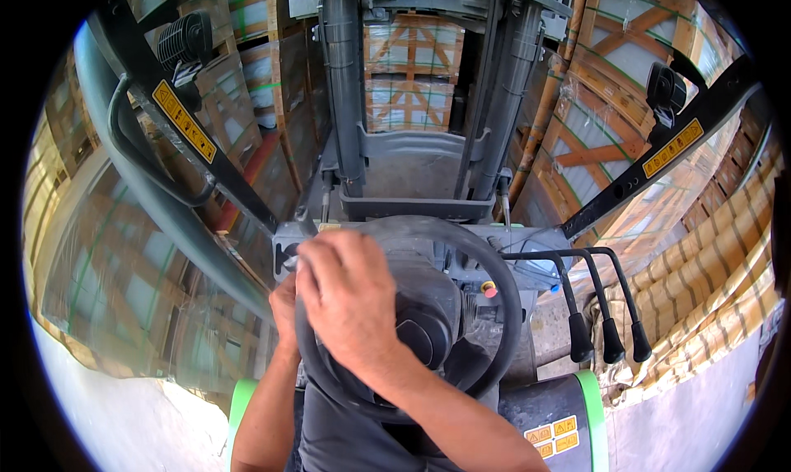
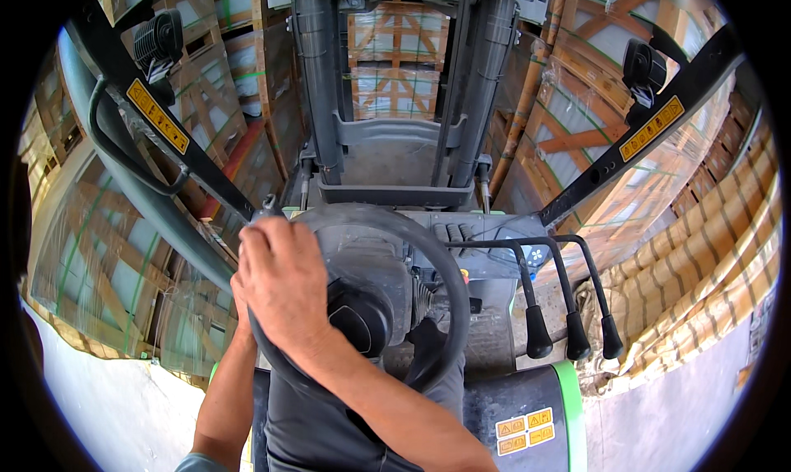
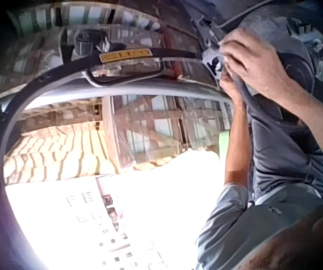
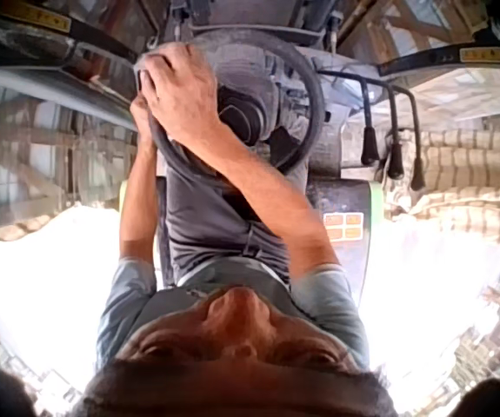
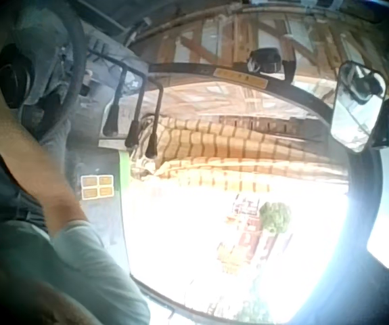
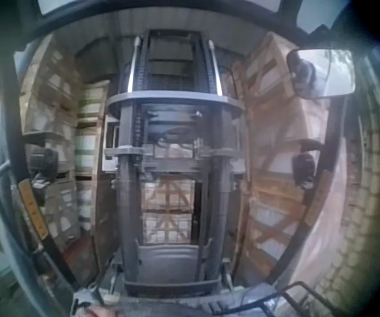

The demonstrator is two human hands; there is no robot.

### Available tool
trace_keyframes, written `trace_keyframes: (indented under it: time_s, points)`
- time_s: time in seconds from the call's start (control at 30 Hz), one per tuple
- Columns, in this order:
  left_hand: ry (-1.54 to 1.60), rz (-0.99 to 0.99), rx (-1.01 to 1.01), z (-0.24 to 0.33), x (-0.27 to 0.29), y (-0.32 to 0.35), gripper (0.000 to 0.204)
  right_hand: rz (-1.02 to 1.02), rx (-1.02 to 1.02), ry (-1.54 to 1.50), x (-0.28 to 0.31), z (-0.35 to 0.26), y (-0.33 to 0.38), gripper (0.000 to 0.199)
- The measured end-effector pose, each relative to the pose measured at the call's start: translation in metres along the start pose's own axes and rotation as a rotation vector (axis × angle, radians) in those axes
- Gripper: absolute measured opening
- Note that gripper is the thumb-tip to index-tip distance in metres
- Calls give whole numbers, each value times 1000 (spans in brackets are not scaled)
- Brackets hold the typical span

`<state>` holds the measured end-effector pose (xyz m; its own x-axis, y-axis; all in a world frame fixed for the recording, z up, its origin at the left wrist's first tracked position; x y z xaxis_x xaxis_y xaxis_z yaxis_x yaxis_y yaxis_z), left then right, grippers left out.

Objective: The person operates a forklift in a warehouse, maneuvering between stacks of pallets. They steer, raise and lower the forks, and position the vehicle to pick up and move a pallet of goods.

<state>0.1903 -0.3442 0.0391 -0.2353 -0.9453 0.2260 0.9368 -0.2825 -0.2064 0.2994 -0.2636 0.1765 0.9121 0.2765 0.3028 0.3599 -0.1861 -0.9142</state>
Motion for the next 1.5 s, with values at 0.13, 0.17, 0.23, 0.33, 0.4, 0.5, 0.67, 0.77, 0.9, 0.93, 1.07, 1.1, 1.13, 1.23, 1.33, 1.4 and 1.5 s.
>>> trace_keyframes:
  time_s: [0.13,0.17,0.23,0.33,0.4,0.5,0.67,0.77,0.9,0.93,1.07,1.1,1.13,1.23,1.33,1.4,1.5]
  points:
    - [117,-124,210,8,-13,-13,44,-208,53,-99,-6,-30,42,29]
    - [40,-77,136,-3,-12,-21,47,-264,67,-151,-2,-40,60,29]
    - [-22,-39,64,-14,-16,-31,49,-306,44,-212,23,-49,99,28]
    - [9,-41,99,-12,-23,-36,50,-310,-11,-161,86,-39,132,27]
    - [19,-44,154,-7,-24,-39,49,-296,-103,-61,122,-23,135,21]
    - [-39,-37,157,1,-36,-46,49,-267,-237,65,151,5,125,24]
    - [-9,-45,150,-1,-45,-64,48,-212,-204,65,128,11,129,24]
    - [51,-59,147,-8,-53,-75,47,-201,-213,28,109,11,127,24]
    - [59,-70,176,-13,-62,-91,47,-210,-188,-28,87,17,120,24]
    - [66,-68,167,-17,-64,-95,47,-213,-183,-55,82,20,118,24]
    - [54,-56,147,-13,-75,-107,47,-242,-76,-81,60,31,105,25]
    - [40,-53,145,-9,-78,-110,48,-225,-47,-74,53,35,101,24]
    - [38,-53,142,-9,-80,-113,48,-233,-51,-95,48,37,98,24]
    - [36,-49,117,-15,-85,-126,48,-250,-51,-149,33,45,88,21]
    - [41,-36,84,-30,-92,-141,48,-243,-7,-144,20,55,77,21]
    - [48,-36,87,-35,-97,-150,47,-250,20,-128,14,63,74,19]
    - [46,-35,84,-33,-104,-159,47,-265,18,-143,5,75,72,20]
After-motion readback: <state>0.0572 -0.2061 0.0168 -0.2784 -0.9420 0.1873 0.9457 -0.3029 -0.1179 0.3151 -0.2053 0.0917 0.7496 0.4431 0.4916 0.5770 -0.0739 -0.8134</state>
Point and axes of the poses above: each hand's wrist, its own y-axis away from the middle knuckle, its own x-axis out of the back of the hand, z = x × y, the point moved 1 cm from there along -y, towards the middle knuckle, and after that the axes turned 12 degrees about x, right-handed, at the moved point
